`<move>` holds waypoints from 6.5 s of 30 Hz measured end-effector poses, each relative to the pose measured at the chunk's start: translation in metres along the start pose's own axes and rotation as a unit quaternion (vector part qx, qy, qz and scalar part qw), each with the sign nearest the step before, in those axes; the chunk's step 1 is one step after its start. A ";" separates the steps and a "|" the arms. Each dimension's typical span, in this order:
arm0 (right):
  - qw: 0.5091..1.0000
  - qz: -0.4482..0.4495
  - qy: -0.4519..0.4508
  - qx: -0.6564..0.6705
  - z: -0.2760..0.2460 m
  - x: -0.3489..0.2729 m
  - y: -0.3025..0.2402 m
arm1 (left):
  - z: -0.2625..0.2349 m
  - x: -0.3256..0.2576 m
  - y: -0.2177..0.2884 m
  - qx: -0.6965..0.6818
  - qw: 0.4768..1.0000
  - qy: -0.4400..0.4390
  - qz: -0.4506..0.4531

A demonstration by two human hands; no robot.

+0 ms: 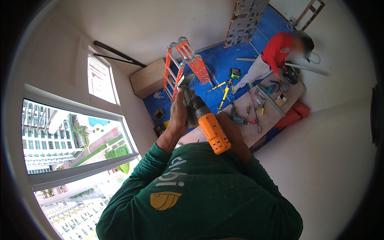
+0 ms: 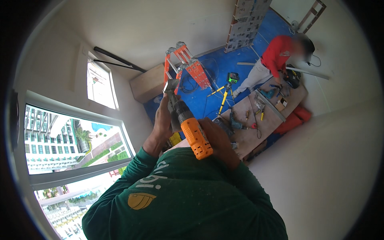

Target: The person installs metal brackets onto a ceiling grid. They mark positions, drill pilot holes, insert screws, and use a hammer and impact driver to secure the brackets. A second person is present in the background.

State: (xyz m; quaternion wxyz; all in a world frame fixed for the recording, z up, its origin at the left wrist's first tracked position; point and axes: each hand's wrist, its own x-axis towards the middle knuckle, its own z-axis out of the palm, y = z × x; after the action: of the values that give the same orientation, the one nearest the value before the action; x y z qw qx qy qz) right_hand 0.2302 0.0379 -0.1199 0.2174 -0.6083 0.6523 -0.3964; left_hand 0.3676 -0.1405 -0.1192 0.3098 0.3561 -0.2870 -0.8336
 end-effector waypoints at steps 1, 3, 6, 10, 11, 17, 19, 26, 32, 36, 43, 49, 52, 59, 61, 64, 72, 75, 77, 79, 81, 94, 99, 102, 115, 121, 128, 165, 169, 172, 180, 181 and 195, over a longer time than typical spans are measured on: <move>1.000 -0.003 0.001 -0.002 0.000 0.001 0.000 | -0.001 0.001 -0.001 0.001 1.000 0.006 0.006; 1.000 -0.003 0.001 -0.003 0.000 0.002 0.000 | -0.002 0.002 -0.002 -0.006 1.000 -0.007 0.008; 1.000 -0.028 0.009 0.009 -0.001 0.003 -0.002 | -0.003 0.001 -0.001 0.000 1.000 -0.007 0.008; 1.000 -0.020 -0.001 -0.004 -0.004 0.003 -0.004 | -0.001 -0.001 0.001 0.003 1.000 -0.005 0.012; 1.000 -0.026 0.004 -0.005 -0.004 0.004 -0.004 | -0.001 -0.001 0.001 0.011 1.000 0.000 0.006; 0.984 -0.059 0.020 -0.164 -0.006 0.010 -0.004 | 0.002 0.001 0.010 0.062 0.998 -0.021 -0.005; 0.979 -0.062 0.029 -0.194 -0.006 0.011 -0.005 | 0.003 0.001 0.013 0.088 0.996 -0.020 0.008; 0.976 -0.092 0.045 -0.192 -0.002 0.015 -0.013 | 0.008 -0.003 0.018 0.108 0.993 -0.035 0.033; 0.965 -0.107 0.066 -0.232 0.000 0.020 -0.014 | 0.014 -0.002 0.023 0.171 0.981 -0.038 0.078; 0.960 -0.116 0.085 -0.242 0.000 0.022 -0.015 | 0.015 -0.002 0.025 0.200 0.972 -0.038 0.115; 0.940 -0.130 0.103 -0.298 0.000 0.027 -0.019 | 0.016 0.001 0.032 0.290 0.939 -0.026 0.183; 0.947 -0.123 0.111 -0.276 -0.004 0.024 -0.029 | 0.022 -0.012 0.040 0.254 0.954 -0.050 0.149; 0.948 -0.126 0.119 -0.267 -0.005 0.024 -0.033 | 0.020 -0.012 0.041 0.355 0.905 -0.052 0.228; 0.939 -0.145 0.144 -0.276 -0.014 0.027 -0.041 | 0.020 -0.010 0.047 0.416 0.839 -0.076 0.343; 0.935 -0.157 0.157 -0.277 -0.018 0.028 -0.046 | 0.029 -0.022 0.055 0.437 0.825 -0.095 0.345; 0.921 -0.182 0.193 -0.284 -0.024 0.029 -0.054 | 0.051 -0.045 0.069 0.460 0.790 -0.091 0.395; 0.881 -0.251 0.268 -0.299 -0.065 0.043 -0.091 | 0.104 -0.091 0.118 0.383 0.817 -0.132 0.411; 0.847 -0.291 0.294 -0.334 -0.101 0.058 -0.128 | 0.141 -0.116 0.150 0.369 0.777 -0.137 0.490; 0.792 -0.348 0.360 -0.348 -0.130 0.073 -0.164 | 0.173 -0.142 0.183 0.328 0.784 -0.167 0.500; 0.748 -0.379 0.411 -0.358 -0.158 0.078 -0.204 | 0.205 -0.178 0.217 0.341 0.737 -0.175 0.557; 0.697 -0.393 0.447 -0.399 -0.189 0.084 -0.246 | 0.238 -0.214 0.252 0.323 0.690 -0.211 0.613; 0.499 -0.563 0.515 -0.412 -0.341 0.088 -0.500 | 0.353 -0.384 0.401 0.137 0.542 -0.446 0.699; 0.453 -0.580 0.499 -0.457 -0.369 0.081 -0.567 | 0.365 -0.410 0.421 0.093 0.549 -0.424 0.714; 0.460 -0.527 0.512 -0.499 -0.380 0.092 -0.587 | 0.375 -0.412 0.430 0.081 0.561 -0.386 0.728; 0.453 -0.476 0.497 -0.567 -0.402 0.108 -0.617 | 0.405 -0.400 0.475 -0.001 0.563 -0.384 0.732; 0.430 -0.508 0.501 -0.553 -0.400 0.106 -0.618 | 0.404 -0.401 0.475 -0.029 0.569 -0.385 0.726; 0.443 -0.504 0.515 -0.534 -0.390 0.086 -0.585 | 0.394 -0.402 0.446 -0.033 0.535 -0.407 0.739; 0.490 -0.497 0.531 -0.481 -0.368 0.123 -0.606 | 0.380 -0.409 0.510 0.110 0.566 -0.427 0.696; 0.477 -0.480 0.535 -0.506 -0.364 0.121 -0.606 | 0.376 -0.409 0.517 0.133 0.544 -0.488 0.670; 0.504 -0.453 0.535 -0.505 -0.359 0.122 -0.605 | 0.377 -0.408 0.520 0.131 0.549 -0.458 0.687; 0.463 -0.455 0.560 -0.515 -0.352 0.125 -0.608 | 0.378 -0.406 0.519 0.121 0.549 -0.441 0.699; 0.464 -0.454 0.556 -0.519 -0.351 0.125 -0.608 | 0.377 -0.406 0.519 0.127 0.548 -0.446 0.696; 0.434 -0.403 0.566 -0.573 -0.341 0.113 -0.615 | 0.375 -0.399 0.517 0.125 0.535 -0.476 0.687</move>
State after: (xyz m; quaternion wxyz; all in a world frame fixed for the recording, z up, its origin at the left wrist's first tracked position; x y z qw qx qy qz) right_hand 0.3326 0.0483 0.5847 -0.7835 -0.4274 0.3880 -0.2299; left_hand 0.4615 -0.0885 0.6262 0.5571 -0.3646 -0.6494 -0.3673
